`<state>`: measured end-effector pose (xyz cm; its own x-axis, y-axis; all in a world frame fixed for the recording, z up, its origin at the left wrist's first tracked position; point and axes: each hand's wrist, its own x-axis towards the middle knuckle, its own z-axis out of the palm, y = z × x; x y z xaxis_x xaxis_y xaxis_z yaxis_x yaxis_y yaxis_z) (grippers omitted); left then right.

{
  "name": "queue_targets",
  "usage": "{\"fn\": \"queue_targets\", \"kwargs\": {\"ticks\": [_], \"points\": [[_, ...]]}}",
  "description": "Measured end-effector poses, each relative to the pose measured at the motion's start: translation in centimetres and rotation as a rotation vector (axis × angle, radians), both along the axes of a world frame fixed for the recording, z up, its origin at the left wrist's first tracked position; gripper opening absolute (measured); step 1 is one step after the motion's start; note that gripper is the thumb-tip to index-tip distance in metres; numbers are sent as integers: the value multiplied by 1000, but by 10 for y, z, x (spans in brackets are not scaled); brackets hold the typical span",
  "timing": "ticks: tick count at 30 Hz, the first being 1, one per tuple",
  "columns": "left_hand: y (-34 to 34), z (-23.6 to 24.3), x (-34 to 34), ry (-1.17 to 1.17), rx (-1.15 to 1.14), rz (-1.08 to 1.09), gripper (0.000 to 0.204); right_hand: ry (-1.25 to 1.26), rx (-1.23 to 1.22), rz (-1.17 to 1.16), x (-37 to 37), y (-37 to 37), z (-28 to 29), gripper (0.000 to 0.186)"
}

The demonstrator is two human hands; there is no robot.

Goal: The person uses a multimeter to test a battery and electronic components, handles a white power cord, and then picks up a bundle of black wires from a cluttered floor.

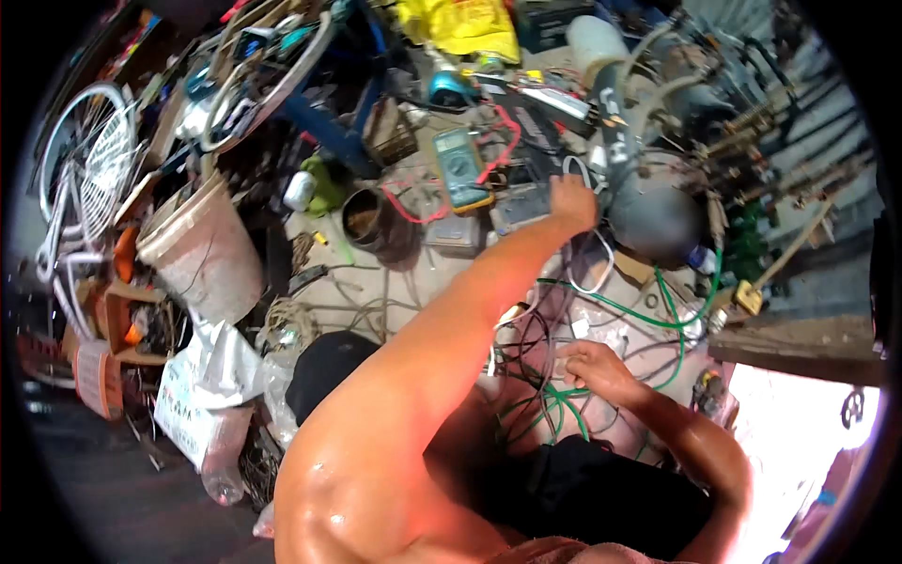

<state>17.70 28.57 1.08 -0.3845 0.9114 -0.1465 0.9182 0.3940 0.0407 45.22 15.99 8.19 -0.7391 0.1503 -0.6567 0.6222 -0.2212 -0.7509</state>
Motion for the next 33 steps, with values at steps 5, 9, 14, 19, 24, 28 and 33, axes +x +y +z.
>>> {"fn": "queue_targets", "kwargs": {"ticks": [5, 9, 14, 19, 24, 28, 33], "points": [[-3, -10, -4, -7, 47, 94, 34, 51, 49, 36, 1, 2, -21, 31], [1, -17, -10, 56, 182, 69, 28, 44, 28, 31, 1, 1, -17, 33], [-2, -15, -29, -15, 417, 60, 22, 33, 51, 27, 3, 1, 0, 33], [0, 11, -43, -390, 605, 293, 26, 34, 53, 27, 1, -1, 3, 33], [10, 13, -56, -673, 648, 416, 30, 11, 37, 13, -1, -2, 10, 33], [10, 18, -66, -699, 777, 424, 30, 46, 47, 17, -1, -3, 6, 34], [14, 48, -63, -999, 893, 443, 27, 104, 9, -24, 6, -1, -3, 34]]}}
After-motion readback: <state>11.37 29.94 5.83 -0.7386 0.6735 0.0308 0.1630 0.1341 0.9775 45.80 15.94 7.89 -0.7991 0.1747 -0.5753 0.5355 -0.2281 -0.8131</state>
